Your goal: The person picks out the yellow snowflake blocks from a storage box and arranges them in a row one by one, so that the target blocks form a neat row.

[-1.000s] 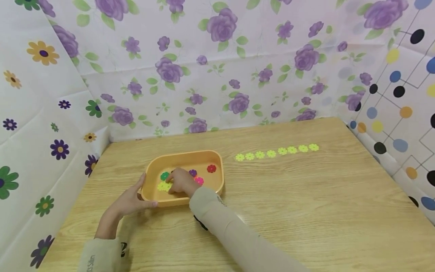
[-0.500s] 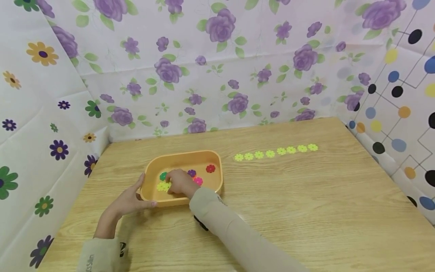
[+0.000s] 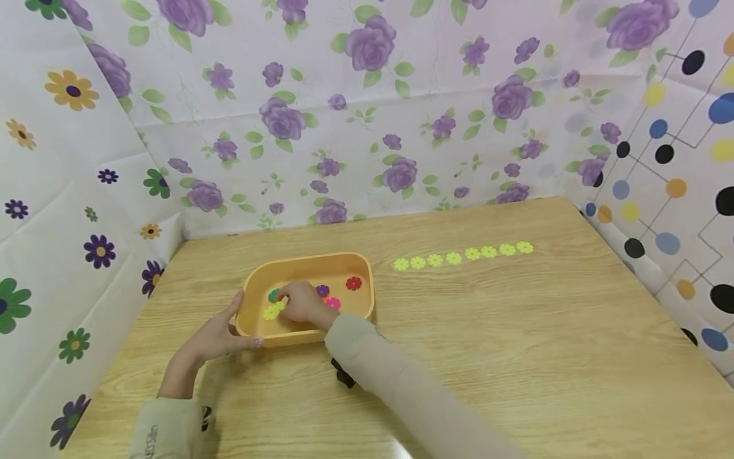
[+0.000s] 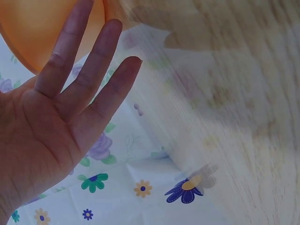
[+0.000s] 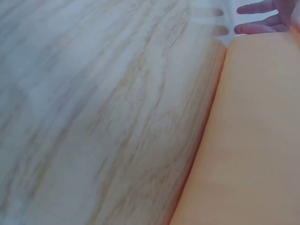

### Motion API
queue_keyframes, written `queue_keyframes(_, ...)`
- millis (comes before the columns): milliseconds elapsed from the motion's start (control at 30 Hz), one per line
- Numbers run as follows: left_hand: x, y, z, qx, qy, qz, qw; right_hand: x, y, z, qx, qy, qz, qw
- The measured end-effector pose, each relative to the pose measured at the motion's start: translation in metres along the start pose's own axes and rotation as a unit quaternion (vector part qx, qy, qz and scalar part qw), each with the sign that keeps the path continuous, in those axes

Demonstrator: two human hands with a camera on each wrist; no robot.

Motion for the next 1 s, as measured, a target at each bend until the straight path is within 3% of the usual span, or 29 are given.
queue_keyframes(333, 0.000, 0.002, 0.000, 0.027, 0.023, 0.001, 0.9994, 0.016, -0.010, -0.007, -0.134, 0.006, -0.028, 0.9906)
queue_keyframes(533, -0.001, 0.000, 0.001, 0.015, 0.024, 0.009, 0.9996, 0.021, -0.026, -0.010, -0.141, 0.001, -0.030, 0.9896)
queue_keyframes(667, -0.001, 0.001, 0.000, 0.017, 0.018, 0.007, 0.9997, 0.026, -0.035, -0.010, -0.177, 0.001, -0.034, 0.9836)
queue_keyframes(1000, -0.002, 0.000, 0.001, 0.012, 0.014, 0.008, 0.9998, 0.040, -0.059, -0.013, -0.139, -0.036, -0.034, 0.9890)
Point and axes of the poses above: each hand's wrist, its own x-axis away from the middle knuckle, its own y-axis out of the palm, z = x × y, the point moved 4 cm from there along -x, towards the middle knuckle, and after that the axes turned 15 degrees about -x, right-handed, at the moved point
